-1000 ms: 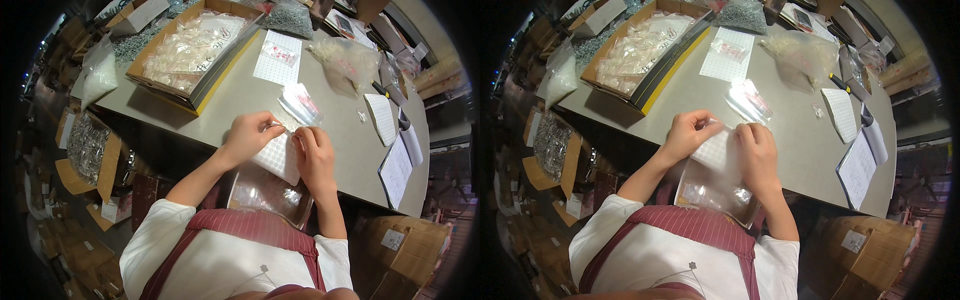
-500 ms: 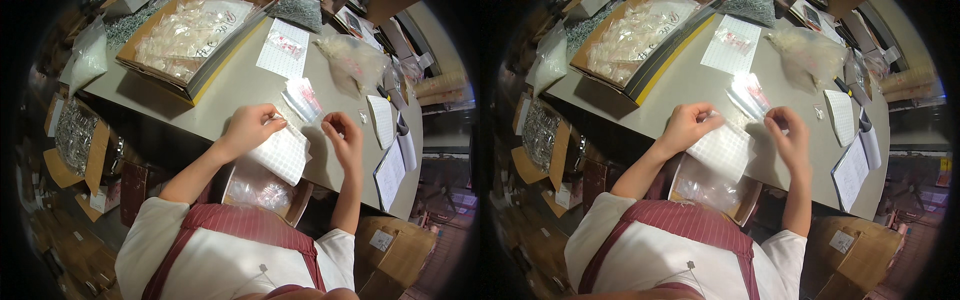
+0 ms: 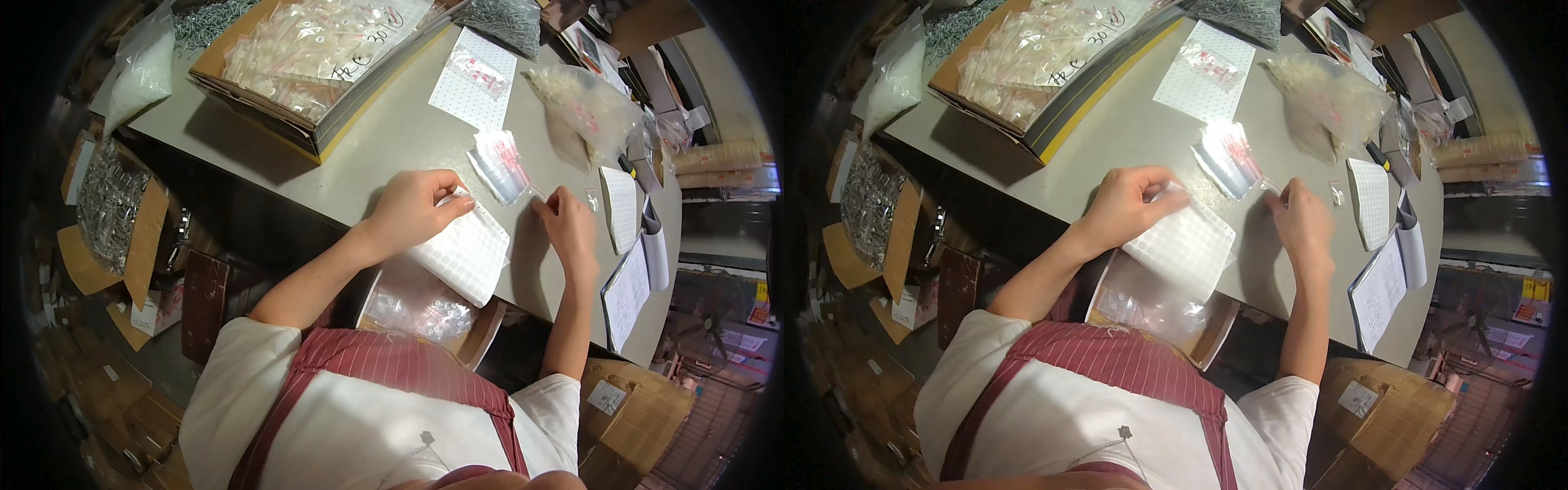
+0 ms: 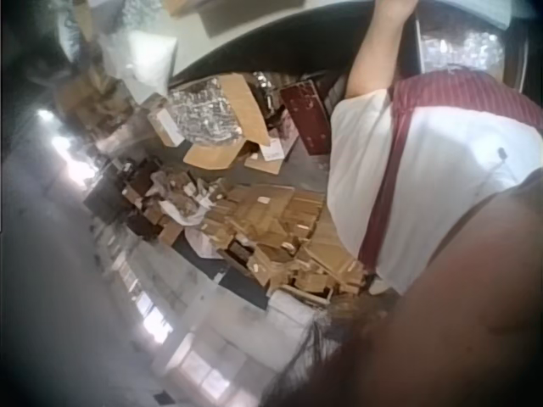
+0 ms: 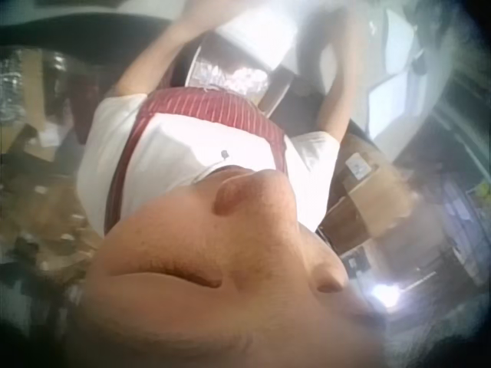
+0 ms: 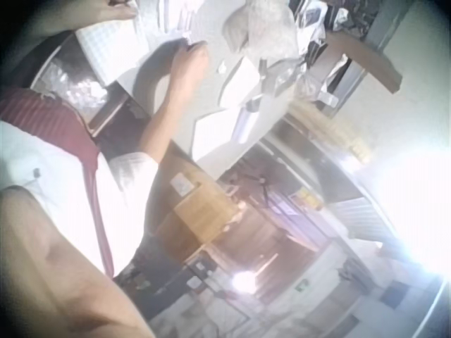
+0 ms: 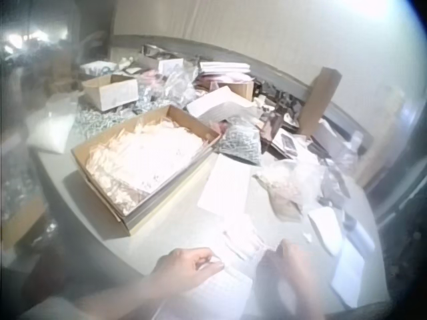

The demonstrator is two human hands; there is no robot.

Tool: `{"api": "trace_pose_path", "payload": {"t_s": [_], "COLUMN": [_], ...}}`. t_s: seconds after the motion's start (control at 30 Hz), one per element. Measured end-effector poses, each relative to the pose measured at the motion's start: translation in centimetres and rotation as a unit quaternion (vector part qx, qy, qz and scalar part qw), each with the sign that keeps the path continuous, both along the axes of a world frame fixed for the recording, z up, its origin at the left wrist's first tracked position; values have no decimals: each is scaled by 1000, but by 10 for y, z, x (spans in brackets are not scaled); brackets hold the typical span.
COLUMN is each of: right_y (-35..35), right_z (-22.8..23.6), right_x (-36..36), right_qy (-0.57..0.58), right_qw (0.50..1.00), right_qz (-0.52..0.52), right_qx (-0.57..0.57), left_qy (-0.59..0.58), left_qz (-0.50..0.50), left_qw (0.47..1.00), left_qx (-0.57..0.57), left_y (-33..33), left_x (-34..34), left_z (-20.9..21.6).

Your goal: The person repeatedly peels small square stickers from a sheet and places them into a small plastic bag. The person handles the sticker sheet and bag by hand, working at a cluttered table with boxes and packaging materials nearby.

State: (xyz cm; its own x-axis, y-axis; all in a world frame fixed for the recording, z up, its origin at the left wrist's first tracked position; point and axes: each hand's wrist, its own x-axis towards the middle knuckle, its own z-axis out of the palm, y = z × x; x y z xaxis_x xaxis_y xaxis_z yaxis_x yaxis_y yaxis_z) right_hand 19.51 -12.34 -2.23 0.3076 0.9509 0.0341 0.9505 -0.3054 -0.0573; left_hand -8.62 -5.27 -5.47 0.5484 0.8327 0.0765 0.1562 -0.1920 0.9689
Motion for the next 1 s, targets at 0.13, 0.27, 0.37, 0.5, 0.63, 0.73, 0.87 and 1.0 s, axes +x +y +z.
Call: {"api": "trace_pose_path", "payload": {"t_s": [0.13, 0.27, 0.37, 0.5, 0.63, 0.73, 0.87, 1.0], "right_y": [-4, -24, -36, -44, -39, -30, -27, -28], "right_z": [21, 10, 16, 29, 25, 10, -4, -11], "right_x": [-28, -34, -15, 4, 8, 12, 1, -8], "right_qy": [26, 45, 81, 164, 247, 311, 160, 6], "right_qw": [1000, 996, 994, 983, 966, 949, 983, 996], "right_qz": [10, 72, 61, 69, 51, -6, 51, 62], "right_qx": [-5, -19, -41, -55, 52, 55, 79, 65], "left_qy": [-15, 1, -3, -5, -28, -46, -63, -56], "left_qz": [6, 1, -16, -39, -49, -63, -52, -71], "left_qw": [1000, 1000, 1000, 999, 998, 997, 996, 995], "left_qx": [0, -2, -6, -6, -10, -17, -30, -51], "left_y": [-1, -2, -1, -1, -1, 1, -1, -1], "left_x": [0, -1, -2, -3, -1, 0, 1, -3], "left_z": [-3, 1, 1, 3, 2, -5, -7, -2]}}
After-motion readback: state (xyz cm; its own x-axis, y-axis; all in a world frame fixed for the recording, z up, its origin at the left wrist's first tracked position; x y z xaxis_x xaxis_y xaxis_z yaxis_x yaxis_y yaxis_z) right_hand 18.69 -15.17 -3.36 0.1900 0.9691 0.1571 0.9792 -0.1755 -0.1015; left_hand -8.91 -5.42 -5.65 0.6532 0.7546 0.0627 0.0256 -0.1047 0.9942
